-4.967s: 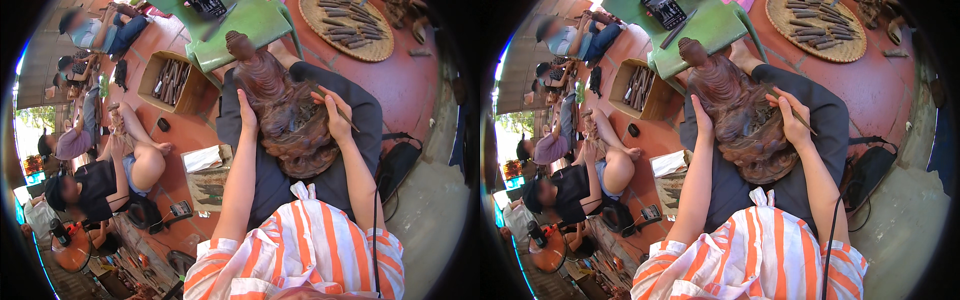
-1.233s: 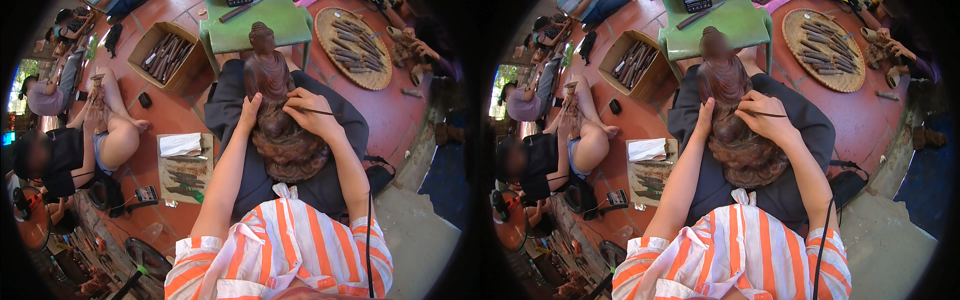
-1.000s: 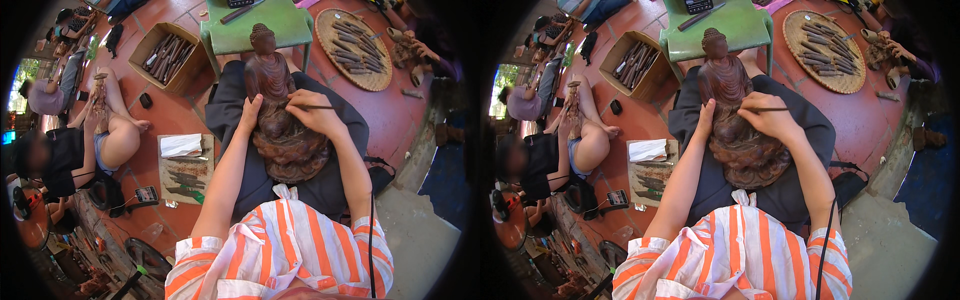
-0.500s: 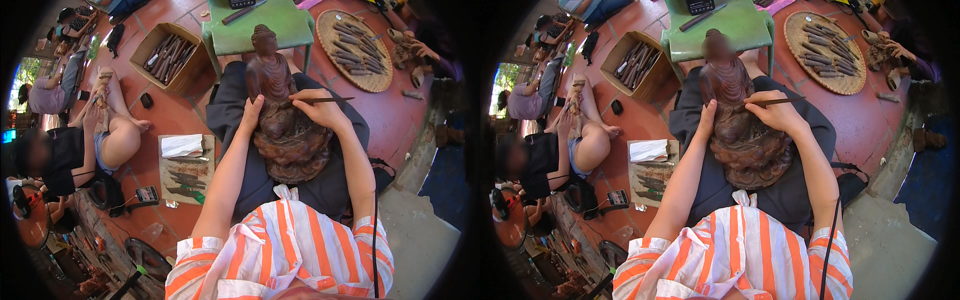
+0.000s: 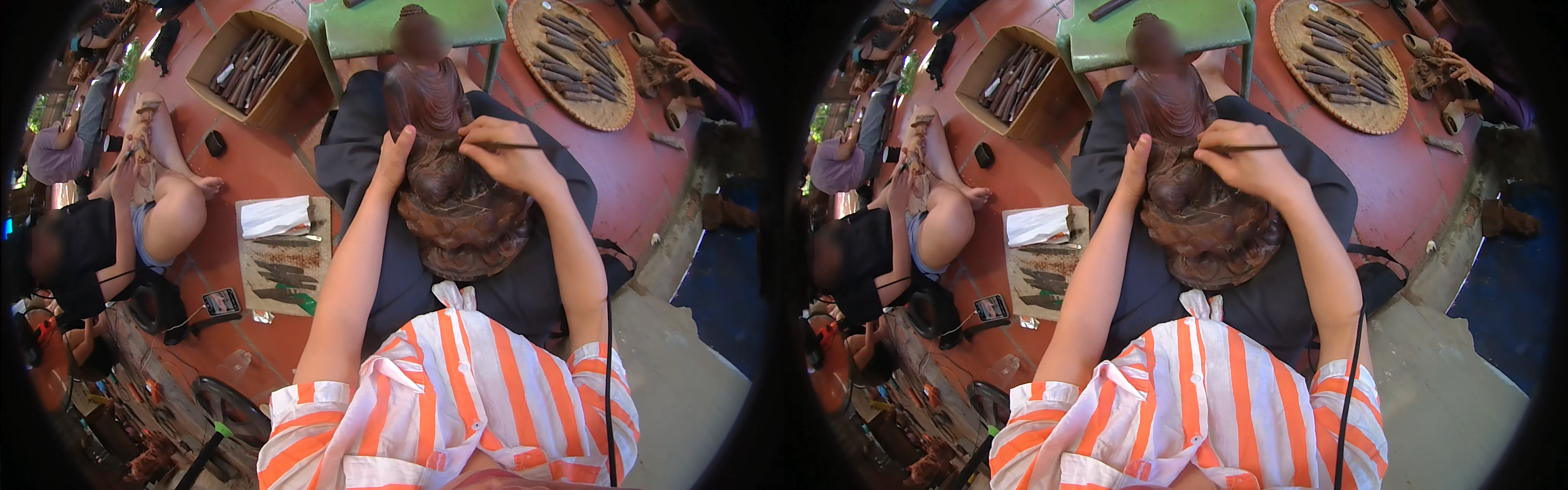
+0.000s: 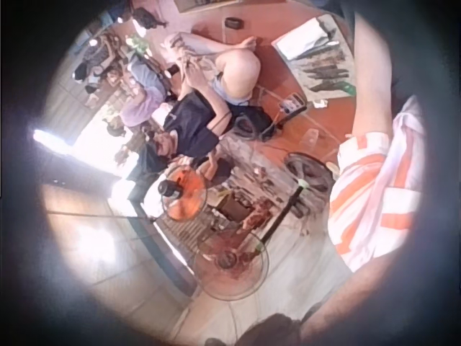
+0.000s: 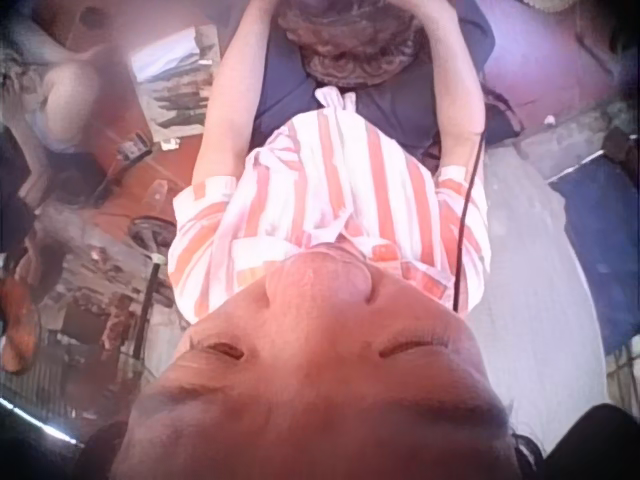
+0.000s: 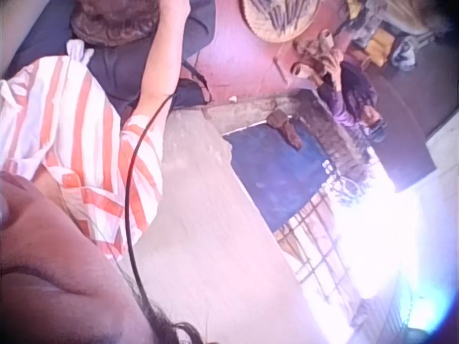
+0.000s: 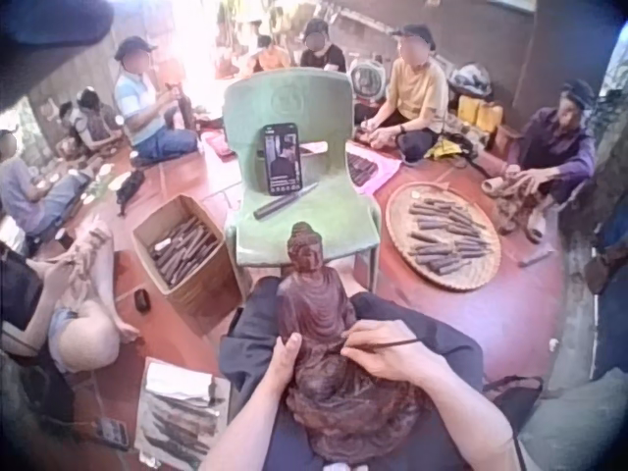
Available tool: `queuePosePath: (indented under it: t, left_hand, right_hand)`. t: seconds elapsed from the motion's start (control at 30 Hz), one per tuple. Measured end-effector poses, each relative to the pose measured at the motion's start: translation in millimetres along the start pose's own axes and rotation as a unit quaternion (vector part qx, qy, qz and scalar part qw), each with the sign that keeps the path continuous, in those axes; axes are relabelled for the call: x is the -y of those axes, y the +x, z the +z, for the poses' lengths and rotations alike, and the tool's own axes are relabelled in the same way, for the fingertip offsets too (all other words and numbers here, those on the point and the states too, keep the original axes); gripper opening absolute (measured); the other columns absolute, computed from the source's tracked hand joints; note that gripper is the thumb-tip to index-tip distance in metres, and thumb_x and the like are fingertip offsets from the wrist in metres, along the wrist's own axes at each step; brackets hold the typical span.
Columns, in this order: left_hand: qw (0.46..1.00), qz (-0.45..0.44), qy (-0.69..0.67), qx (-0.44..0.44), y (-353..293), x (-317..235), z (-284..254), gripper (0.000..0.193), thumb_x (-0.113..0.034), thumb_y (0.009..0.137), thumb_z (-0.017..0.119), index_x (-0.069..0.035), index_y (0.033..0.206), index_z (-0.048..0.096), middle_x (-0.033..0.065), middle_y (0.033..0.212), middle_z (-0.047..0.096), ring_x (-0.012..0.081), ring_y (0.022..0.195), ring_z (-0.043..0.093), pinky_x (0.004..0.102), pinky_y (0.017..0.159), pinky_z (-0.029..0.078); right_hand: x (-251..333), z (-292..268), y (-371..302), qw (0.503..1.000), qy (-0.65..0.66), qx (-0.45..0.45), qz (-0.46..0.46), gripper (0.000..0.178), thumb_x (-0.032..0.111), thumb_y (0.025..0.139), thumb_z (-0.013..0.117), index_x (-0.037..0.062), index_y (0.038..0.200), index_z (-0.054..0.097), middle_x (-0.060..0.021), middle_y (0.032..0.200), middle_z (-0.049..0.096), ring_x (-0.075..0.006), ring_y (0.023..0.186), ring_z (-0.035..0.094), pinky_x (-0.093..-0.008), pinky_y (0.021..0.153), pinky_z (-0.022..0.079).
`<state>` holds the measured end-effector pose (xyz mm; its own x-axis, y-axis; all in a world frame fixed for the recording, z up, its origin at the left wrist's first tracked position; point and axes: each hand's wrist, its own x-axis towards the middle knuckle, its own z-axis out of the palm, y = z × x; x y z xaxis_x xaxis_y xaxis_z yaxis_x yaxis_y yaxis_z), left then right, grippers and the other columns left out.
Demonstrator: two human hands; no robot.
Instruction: The person carves a wooden Buddha statue using a small chisel and a larger knife, refining details on the head, torso, and base while seated on the floor. The person rotates the statue to access different areas and switches between tools to shape the wood.
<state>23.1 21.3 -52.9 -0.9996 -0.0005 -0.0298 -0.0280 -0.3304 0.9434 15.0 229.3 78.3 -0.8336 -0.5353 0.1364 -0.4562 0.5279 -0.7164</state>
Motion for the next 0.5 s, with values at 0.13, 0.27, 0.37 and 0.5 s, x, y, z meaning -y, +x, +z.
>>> queuePosePath:
  t: [0.13, 0.27, 0.37, 0.5]
  left_hand:
    - [1.000, -0.005, 0.009, 0.011, -0.5, -3.4, 4.7, 0.072, -0.057, 0.088, 0.057, 0.007, 0.122, 0.054, 0.0097, 0.115, 0.059, 0.0172, 0.104, 0.053, 0.0311, 0.093, 0.041]
    - [0.999, -0.019, 0.022, 0.017, -1.4, 0.3, -3.4, 0.074, -0.058, 0.087, 0.057, 0.006, 0.123, 0.054, 0.0115, 0.117, 0.060, 0.0192, 0.108, 0.053, 0.0321, 0.096, 0.039]
    - [0.999, -0.026, 0.037, 0.018, 0.8, 3.5, -4.3, 0.074, -0.058, 0.087, 0.057, 0.006, 0.124, 0.053, 0.0123, 0.119, 0.060, 0.0202, 0.110, 0.053, 0.0329, 0.098, 0.038]
    - [0.999, -0.021, 0.033, 0.015, 1.0, 5.3, -4.8, 0.074, -0.058, 0.087, 0.057, 0.006, 0.125, 0.054, 0.0130, 0.120, 0.060, 0.0211, 0.112, 0.053, 0.0332, 0.099, 0.038]
  right_hand:
    - [-14.0, 1.1, -5.2, 0.994, 0.098, -0.025, 0.042, 0.018, 0.014, 0.083, 0.070, 0.0012, 0.095, 0.070, -0.0126, 0.095, 0.070, -0.0288, 0.079, 0.068, -0.0336, 0.069, 0.053]
    - [13.3, 5.9, -1.5, 0.997, -0.082, -0.001, -0.014, 0.017, 0.017, 0.083, 0.070, 0.0022, 0.091, 0.070, -0.0119, 0.095, 0.069, -0.0324, 0.079, 0.067, -0.0357, 0.071, 0.053]
    - [-4.2, -1.1, 3.6, 0.998, 0.059, -0.017, 0.031, 0.017, 0.016, 0.083, 0.070, 0.0015, 0.092, 0.071, -0.0116, 0.094, 0.070, -0.0295, 0.080, 0.068, -0.0343, 0.070, 0.053]
    - [7.1, 2.9, -0.6, 0.999, 0.031, 0.000, 0.040, 0.016, 0.010, 0.085, 0.068, -0.0046, 0.092, 0.067, -0.0141, 0.100, 0.070, -0.0216, 0.086, 0.068, -0.0299, 0.073, 0.052]
